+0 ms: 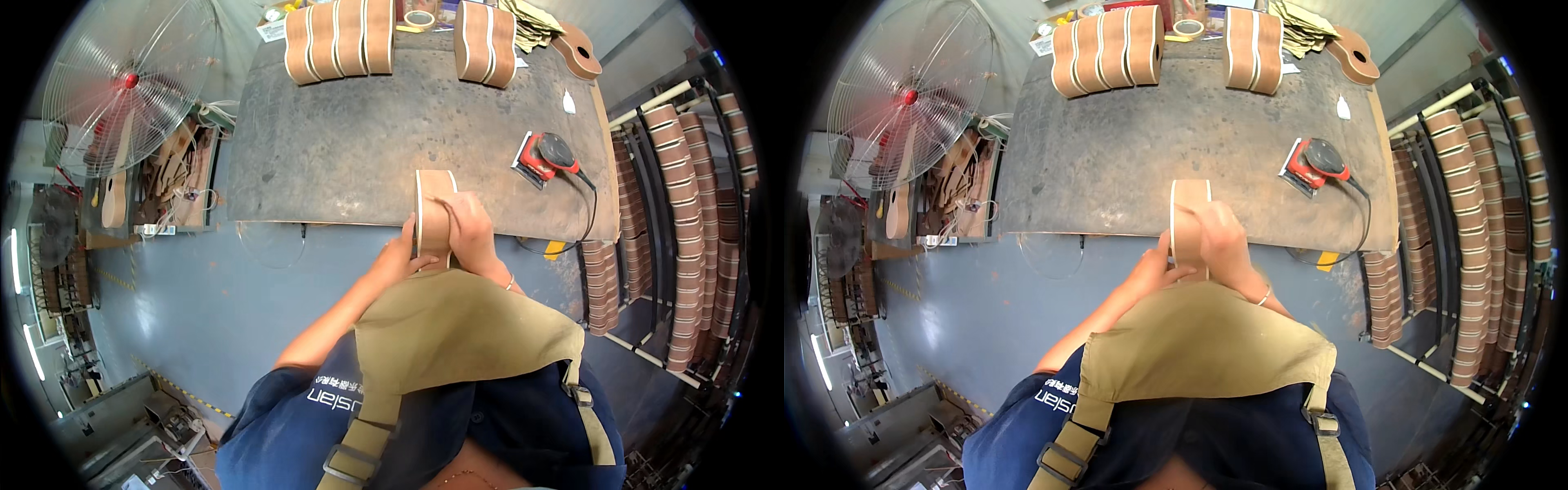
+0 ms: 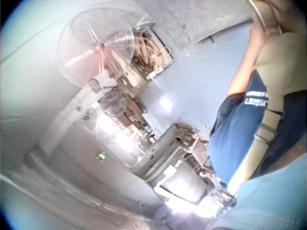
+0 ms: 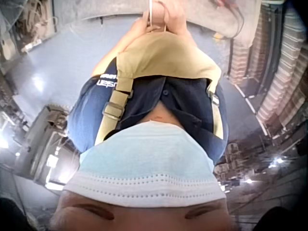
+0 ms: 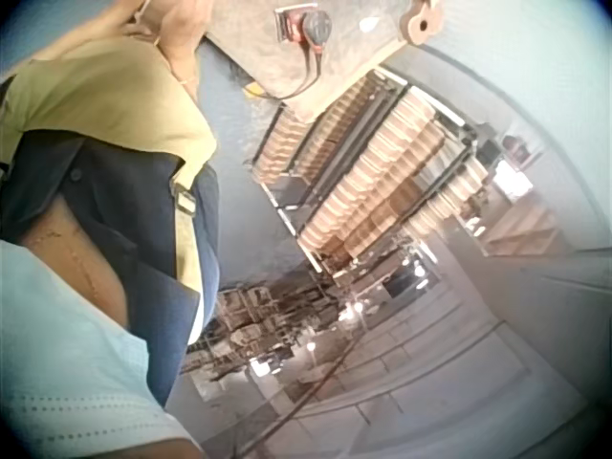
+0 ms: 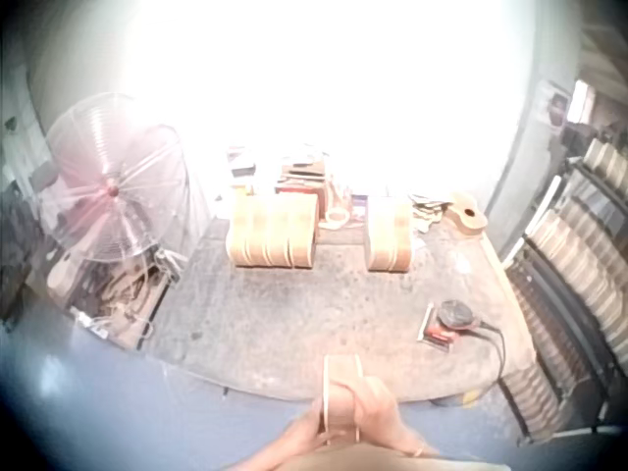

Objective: The person scrapes and inspects the binding on wooden ukulele bodies using a scraper and their hands. They pick up multiple bodies from a workbench, clean the edges with the tool, and wipe the surfaces.

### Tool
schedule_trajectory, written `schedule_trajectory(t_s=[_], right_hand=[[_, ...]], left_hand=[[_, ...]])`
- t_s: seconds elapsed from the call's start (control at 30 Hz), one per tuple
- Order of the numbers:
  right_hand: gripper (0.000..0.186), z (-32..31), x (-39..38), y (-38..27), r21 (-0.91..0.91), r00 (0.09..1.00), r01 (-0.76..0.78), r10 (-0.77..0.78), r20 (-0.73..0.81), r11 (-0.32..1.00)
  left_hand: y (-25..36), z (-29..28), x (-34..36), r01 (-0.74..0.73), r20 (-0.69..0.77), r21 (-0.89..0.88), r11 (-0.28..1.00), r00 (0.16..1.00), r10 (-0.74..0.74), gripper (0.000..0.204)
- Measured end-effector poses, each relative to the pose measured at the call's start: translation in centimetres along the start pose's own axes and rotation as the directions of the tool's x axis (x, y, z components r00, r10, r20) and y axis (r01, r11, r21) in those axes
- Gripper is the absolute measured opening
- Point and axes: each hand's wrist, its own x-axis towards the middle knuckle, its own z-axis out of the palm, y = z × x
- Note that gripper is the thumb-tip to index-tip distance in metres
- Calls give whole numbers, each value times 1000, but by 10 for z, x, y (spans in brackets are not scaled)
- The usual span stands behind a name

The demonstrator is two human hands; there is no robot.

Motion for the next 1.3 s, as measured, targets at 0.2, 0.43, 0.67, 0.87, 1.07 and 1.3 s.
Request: schedule_trajectory(t_s=[0.2, 0.43, 0.67, 0.87, 1.07, 1.3], right_hand=[[19, -14, 46, 33, 134, 982, -184, 189, -26, 974], [17, 20, 87, 104, 67, 949, -186, 162, 270, 980], [20, 48, 115, 133, 261, 689, -541, 243, 682, 800], [20, 60, 102, 160, 245, 689, -560, 280, 669, 791], [15, 17, 106, 120, 308, 724, -536, 240, 647, 786], [12, -7, 111, 87, 235, 812, -363, 183, 554, 901]], left_hand=[[-6, -42, 18, -19, 179, -136, 991, 983, 44, 95], [22, -104, 94, -50, -274, -76, 996, 961, 27, 45], [32, -119, 146, -87, -117, 70, 994, 989, 95, 10], [17, -118, 160, -54, -25, 37, 998, 998, 55, 4], [45, -124, 125, -134, 5, -10, 991, 991, 134, 6], [75, -131, 98, -207, -83, 125, 970, 972, 218, 18]])
